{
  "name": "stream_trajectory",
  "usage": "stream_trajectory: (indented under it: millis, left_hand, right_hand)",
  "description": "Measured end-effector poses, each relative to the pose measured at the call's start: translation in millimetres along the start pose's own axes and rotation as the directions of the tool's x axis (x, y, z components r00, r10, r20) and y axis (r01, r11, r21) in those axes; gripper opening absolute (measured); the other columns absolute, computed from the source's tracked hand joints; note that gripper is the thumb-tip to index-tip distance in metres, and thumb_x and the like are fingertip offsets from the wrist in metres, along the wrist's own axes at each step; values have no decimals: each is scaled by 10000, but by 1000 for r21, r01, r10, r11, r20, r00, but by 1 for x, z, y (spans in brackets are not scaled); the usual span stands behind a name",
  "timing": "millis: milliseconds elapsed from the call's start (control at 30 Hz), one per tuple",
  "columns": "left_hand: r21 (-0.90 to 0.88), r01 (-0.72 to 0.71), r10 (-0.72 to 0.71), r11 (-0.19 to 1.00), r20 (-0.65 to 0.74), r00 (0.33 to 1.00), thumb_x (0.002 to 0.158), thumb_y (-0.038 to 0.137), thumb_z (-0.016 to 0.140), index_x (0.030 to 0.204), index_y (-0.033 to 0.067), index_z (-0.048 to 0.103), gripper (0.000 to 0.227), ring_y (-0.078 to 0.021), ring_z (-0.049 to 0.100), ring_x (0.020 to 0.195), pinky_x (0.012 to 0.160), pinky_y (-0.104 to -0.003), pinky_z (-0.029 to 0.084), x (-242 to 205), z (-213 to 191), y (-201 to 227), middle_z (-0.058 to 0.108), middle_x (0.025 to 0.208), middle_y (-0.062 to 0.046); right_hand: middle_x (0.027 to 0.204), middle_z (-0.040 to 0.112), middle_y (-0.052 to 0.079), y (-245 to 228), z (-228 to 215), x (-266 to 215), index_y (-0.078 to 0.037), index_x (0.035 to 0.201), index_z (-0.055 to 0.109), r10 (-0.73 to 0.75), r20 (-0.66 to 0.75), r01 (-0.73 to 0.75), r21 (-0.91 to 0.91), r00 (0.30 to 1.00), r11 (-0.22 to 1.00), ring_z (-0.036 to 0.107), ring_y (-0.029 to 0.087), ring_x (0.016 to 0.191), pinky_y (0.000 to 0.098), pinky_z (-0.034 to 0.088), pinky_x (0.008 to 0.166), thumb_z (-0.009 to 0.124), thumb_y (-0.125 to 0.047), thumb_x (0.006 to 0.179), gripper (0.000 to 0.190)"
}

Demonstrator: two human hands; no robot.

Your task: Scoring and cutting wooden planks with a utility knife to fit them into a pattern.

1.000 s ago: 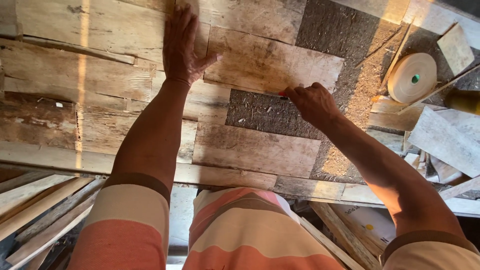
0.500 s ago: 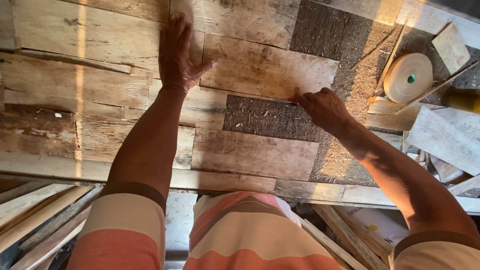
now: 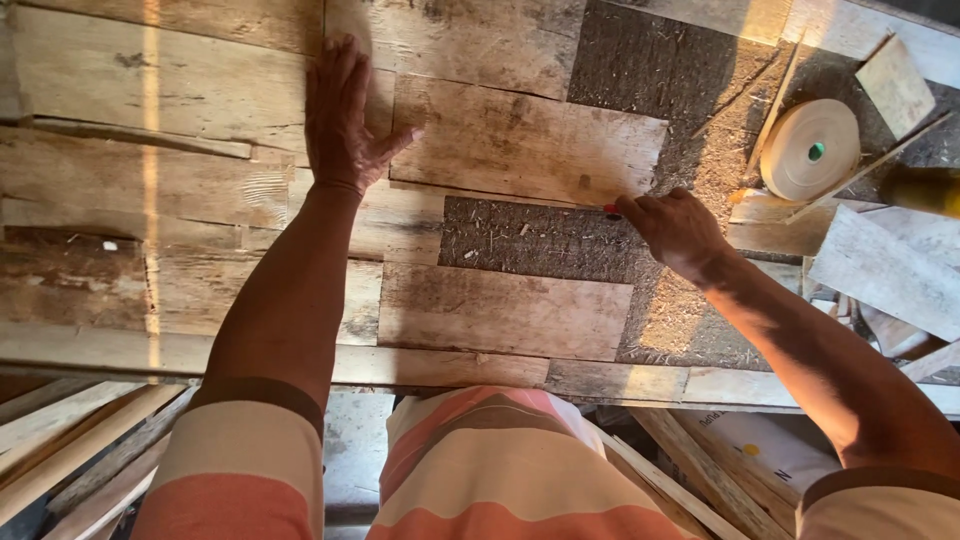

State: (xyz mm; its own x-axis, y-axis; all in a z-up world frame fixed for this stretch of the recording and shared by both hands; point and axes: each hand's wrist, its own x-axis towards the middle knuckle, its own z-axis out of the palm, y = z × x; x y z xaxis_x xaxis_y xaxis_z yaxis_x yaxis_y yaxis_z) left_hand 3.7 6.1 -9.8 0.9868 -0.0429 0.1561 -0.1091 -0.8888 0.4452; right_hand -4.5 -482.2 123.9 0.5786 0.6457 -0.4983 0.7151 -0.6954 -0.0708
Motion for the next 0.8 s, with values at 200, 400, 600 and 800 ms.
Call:
stream_trajectory:
  millis: [200, 400, 600, 800]
  left_hand:
    - [46, -102, 106, 994, -100, 989, 952, 830, 699, 1712, 190, 209, 1107, -270, 216, 1661, 1388, -467, 148, -2, 2, -5, 214, 1775, -115]
    - [69, -113, 119, 991, -78, 990, 953, 833, 680, 1715, 166, 194, 1123, -285, 202, 1658, 1377, -466, 124, -6, 14, -13, 207, 1776, -122]
    - [97, -94, 97, 991, -27, 995, 955, 846, 648, 1711, 155, 204, 1116, -290, 204, 1655, 1372, -481, 123, -5, 12, -15, 226, 1774, -121]
    - [109, -100, 105, 989, -43, 994, 950, 863, 636, 1718, 161, 198, 1129, -276, 179, 1662, 1375, -491, 111, -4, 14, -18, 198, 1778, -119]
  right_hand:
    - [714, 661, 13, -3, -19, 2, -192, 1214, 643, 16, -26, -16, -11, 1000, 1000, 632, 196, 618, 357, 502, 766, 536, -172, 1049, 198]
    - [702, 640, 2, -1, -15, 1, -185, 1181, 656, 19, -18, -20, -39, 1000, 999, 607, 181, 609, 340, 496, 745, 555, -206, 1075, 149]
    - [1012, 742, -4, 23, 6, -20, -206, 1351, 616, 48, 48, -43, -98, 998, 994, 608, 160, 645, 280, 495, 738, 661, -102, 926, 440]
    - [1289, 730, -32, 32, 12, -29, -235, 1432, 586, 66, 64, -57, -128, 996, 990, 656, 133, 780, 264, 497, 805, 715, -71, 905, 567]
